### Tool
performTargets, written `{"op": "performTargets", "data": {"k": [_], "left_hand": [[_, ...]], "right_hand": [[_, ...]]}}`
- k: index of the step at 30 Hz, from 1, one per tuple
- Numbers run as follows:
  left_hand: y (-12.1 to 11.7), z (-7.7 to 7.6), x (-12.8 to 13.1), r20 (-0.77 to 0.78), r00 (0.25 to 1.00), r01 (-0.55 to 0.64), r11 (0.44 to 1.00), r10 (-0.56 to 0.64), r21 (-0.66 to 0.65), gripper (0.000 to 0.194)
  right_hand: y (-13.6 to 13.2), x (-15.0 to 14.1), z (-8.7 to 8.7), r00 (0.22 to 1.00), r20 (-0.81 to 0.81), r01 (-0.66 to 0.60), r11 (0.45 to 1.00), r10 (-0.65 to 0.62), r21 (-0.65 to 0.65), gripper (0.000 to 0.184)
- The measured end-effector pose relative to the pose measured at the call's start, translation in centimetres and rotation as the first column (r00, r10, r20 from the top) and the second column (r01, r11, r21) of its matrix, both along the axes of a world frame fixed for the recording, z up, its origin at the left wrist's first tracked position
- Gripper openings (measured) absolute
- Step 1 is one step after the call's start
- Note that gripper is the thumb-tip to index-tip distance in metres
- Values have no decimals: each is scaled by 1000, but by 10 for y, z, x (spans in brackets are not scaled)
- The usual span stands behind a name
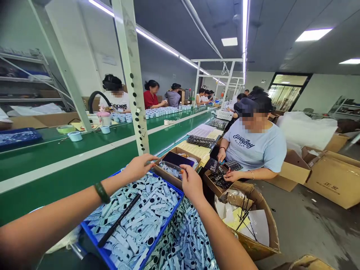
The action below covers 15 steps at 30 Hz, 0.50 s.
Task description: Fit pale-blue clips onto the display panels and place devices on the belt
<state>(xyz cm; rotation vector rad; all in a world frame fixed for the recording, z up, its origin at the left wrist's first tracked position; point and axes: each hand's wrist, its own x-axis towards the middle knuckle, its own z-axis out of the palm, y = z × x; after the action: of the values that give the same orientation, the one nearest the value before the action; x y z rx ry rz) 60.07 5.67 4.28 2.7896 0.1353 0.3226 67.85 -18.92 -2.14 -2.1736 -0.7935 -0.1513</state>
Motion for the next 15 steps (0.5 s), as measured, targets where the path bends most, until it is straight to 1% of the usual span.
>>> {"op": "performTargets", "data": {"k": [2,4,7,9,10,12,15], "left_hand": [[8,3,-36,-6,1000,16,999,-16,-30,41],[14,1,-78,-18,999,40,998,-41,-56,45],[16,-13,-144,-78,996,29,998,-34,-63,48],[10,-25,-178,-157,988,-11,999,7,-30,48],[5,-30,-190,-203,979,-33,999,30,-11,48],[-8,-35,-203,-280,957,-69,997,72,19,51],[-26,-32,-200,-340,933,-112,993,119,40,50]], "right_hand": [[9,-9,2,999,50,-1,995,6,-105,35],[15,-14,3,995,98,12,978,9,-209,33],[19,-15,6,990,139,27,947,18,-319,32],[19,-13,7,988,148,26,929,31,-370,31],[20,-13,8,988,150,23,921,39,-390,30],[21,-13,11,987,151,17,912,49,-409,28],[26,-22,21,983,163,-18,924,86,-382,31]]}}
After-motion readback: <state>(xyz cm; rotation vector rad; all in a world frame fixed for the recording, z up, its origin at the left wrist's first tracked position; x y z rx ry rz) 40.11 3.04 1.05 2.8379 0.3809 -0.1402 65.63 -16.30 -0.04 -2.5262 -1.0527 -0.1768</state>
